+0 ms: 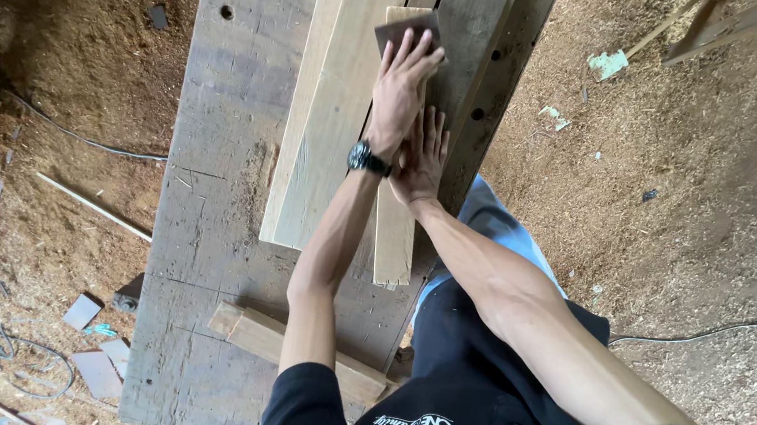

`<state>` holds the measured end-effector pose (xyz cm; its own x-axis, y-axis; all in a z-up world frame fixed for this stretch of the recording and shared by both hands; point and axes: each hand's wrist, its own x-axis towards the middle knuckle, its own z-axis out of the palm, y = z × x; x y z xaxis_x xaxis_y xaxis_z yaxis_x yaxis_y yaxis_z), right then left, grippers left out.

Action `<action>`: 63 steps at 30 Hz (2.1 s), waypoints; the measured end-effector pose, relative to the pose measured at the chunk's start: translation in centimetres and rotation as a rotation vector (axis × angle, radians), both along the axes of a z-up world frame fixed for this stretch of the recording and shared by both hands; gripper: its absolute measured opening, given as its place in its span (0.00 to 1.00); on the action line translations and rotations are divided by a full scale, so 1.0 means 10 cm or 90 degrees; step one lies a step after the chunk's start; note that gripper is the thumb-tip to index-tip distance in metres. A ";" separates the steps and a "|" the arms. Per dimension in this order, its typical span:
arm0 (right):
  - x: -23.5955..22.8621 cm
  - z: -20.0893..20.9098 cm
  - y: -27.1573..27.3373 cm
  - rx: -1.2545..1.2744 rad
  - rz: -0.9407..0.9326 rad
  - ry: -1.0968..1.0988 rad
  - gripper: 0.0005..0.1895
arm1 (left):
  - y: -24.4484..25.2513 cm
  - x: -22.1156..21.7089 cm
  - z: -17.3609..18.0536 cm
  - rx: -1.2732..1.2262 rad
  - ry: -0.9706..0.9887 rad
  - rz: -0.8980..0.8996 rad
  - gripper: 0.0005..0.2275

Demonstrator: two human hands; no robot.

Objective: The person sands several pieces of wood by hand using sandpaper on a wooden workbench.

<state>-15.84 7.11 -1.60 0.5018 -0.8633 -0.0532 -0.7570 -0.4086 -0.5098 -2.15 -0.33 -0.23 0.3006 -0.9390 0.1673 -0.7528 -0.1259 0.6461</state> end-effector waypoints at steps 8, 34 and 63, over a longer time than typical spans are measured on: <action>0.03 0.16 0.00 0.007 -0.011 0.008 0.44 | -0.34 -0.02 0.05 -0.040 0.054 0.048 0.16; 0.05 0.03 -0.02 -0.018 0.015 0.012 0.50 | 0.25 -0.26 0.13 0.058 0.101 0.047 0.17; 0.04 -0.02 -0.01 -0.028 -0.004 -0.025 0.45 | 0.28 -0.13 0.03 0.005 0.079 0.043 0.15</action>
<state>-15.42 7.01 -1.78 0.4968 -0.8679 0.0050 -0.7398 -0.4265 -0.5205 -3.42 2.44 0.11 0.3811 -0.9170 0.1175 -0.6563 -0.1788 0.7330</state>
